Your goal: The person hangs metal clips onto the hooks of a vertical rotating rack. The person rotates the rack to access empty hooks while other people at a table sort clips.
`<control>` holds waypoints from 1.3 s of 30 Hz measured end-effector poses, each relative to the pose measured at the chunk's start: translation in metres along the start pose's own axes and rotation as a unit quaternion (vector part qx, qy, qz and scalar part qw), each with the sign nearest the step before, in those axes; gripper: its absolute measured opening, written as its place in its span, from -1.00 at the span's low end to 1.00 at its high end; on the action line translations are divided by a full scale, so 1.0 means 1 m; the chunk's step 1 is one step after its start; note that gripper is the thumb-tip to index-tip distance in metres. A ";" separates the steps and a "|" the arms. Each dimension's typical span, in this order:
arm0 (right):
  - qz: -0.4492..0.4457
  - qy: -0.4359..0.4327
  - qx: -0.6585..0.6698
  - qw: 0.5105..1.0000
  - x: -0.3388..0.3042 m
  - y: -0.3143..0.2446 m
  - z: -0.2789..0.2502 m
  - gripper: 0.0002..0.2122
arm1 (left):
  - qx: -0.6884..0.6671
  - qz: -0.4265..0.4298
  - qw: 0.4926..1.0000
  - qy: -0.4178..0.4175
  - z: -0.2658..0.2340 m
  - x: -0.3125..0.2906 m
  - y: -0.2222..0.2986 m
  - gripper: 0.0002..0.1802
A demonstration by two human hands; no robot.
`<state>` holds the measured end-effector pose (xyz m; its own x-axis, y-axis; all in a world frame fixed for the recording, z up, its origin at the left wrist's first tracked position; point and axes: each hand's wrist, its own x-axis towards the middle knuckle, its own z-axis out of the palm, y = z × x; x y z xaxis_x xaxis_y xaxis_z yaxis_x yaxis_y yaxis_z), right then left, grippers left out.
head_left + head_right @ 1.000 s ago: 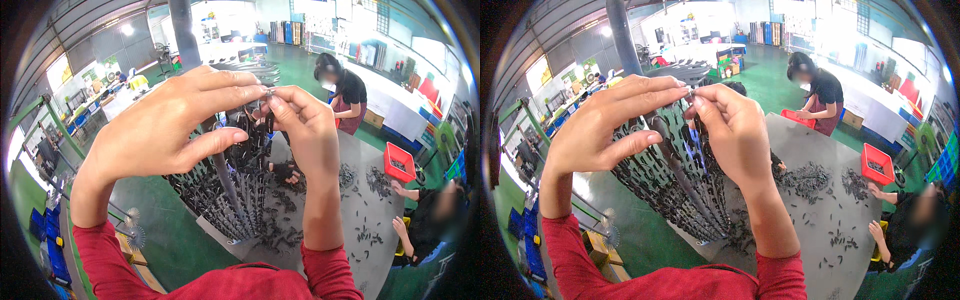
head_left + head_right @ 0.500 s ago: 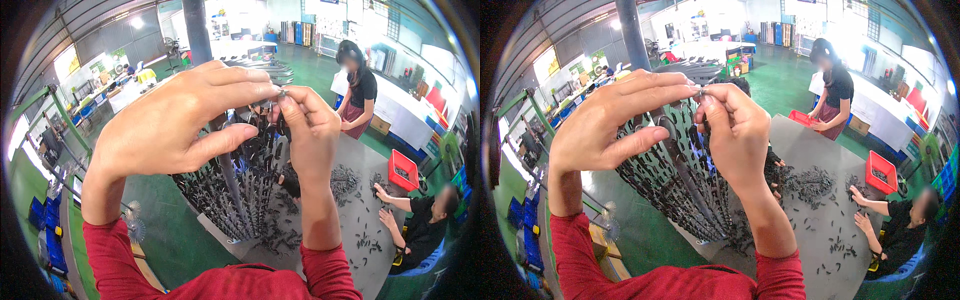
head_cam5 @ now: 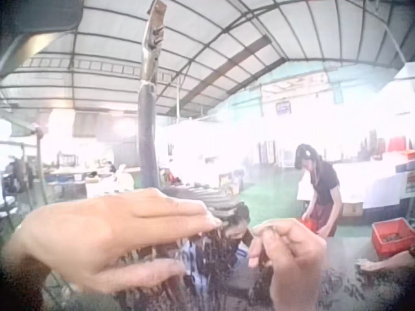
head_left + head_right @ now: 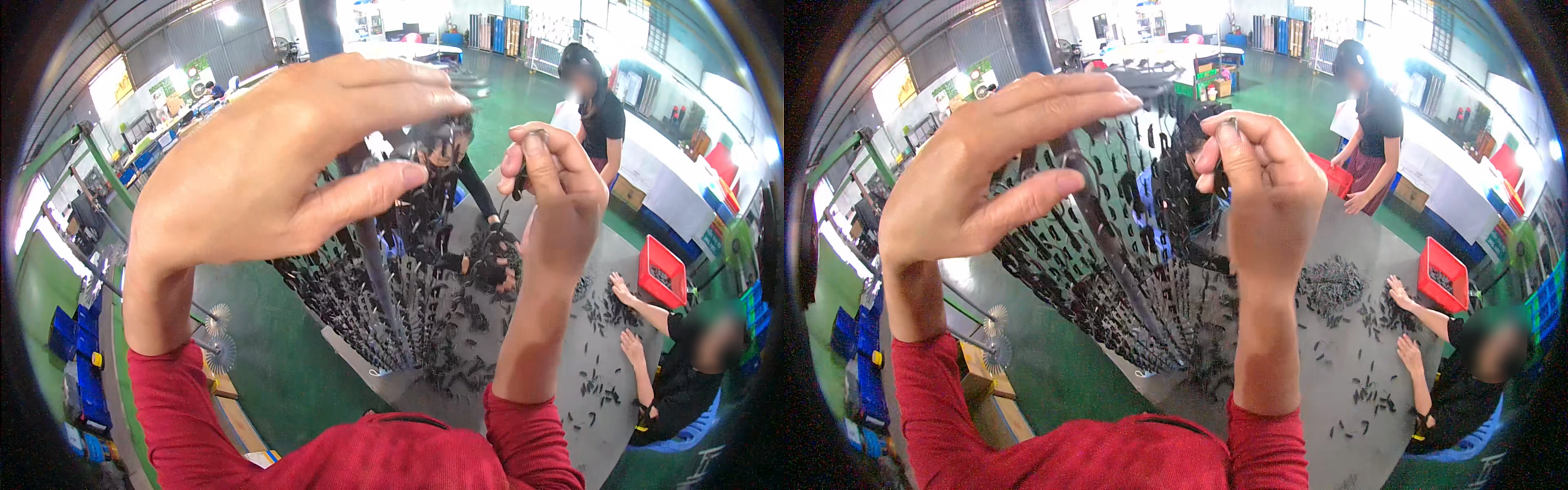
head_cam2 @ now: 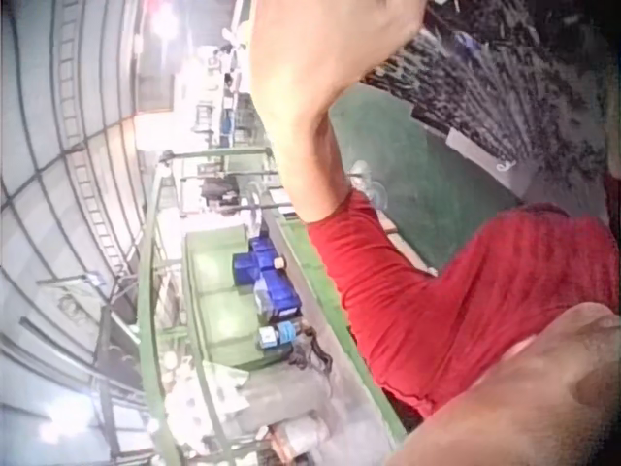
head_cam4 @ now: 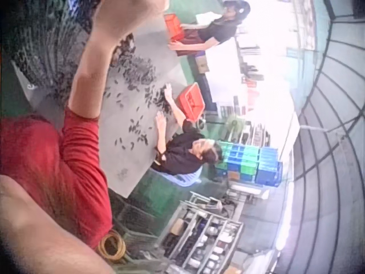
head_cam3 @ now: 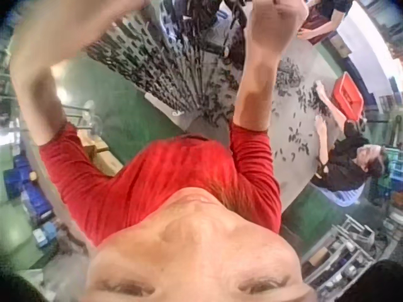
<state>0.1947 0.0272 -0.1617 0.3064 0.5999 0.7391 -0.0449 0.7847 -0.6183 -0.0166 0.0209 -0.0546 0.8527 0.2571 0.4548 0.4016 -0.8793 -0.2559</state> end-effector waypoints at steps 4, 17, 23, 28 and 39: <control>0.040 -0.043 -0.136 0.989 0.014 0.015 -0.029 -0.87 | 0.038 -0.042 0.998 0.008 0.005 0.001 0.002 -0.47; 0.038 -0.133 -0.004 0.990 -0.002 -0.012 0.033 -0.79 | -0.009 -0.015 0.998 -0.068 -0.016 -0.004 -0.006 -0.18; 0.014 -0.088 -0.024 0.996 -0.015 -0.011 0.038 -0.86 | -0.025 -0.027 0.999 -0.021 -0.007 -0.015 0.009 -0.44; -0.041 -0.031 0.001 0.999 -0.016 -0.003 0.046 -0.89 | -0.020 -0.034 0.999 -0.009 -0.005 -0.013 0.014 -0.50; -0.061 0.014 -0.020 0.998 -0.006 -0.003 0.039 -0.88 | -0.016 -0.008 1.000 -0.001 0.000 0.004 0.007 -0.47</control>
<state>0.1557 0.0277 -0.1541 0.3332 0.4961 0.8018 0.0323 0.8439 -0.5355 -0.0108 0.0159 -0.0547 0.8470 0.2715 0.4571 0.4037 -0.8879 -0.2206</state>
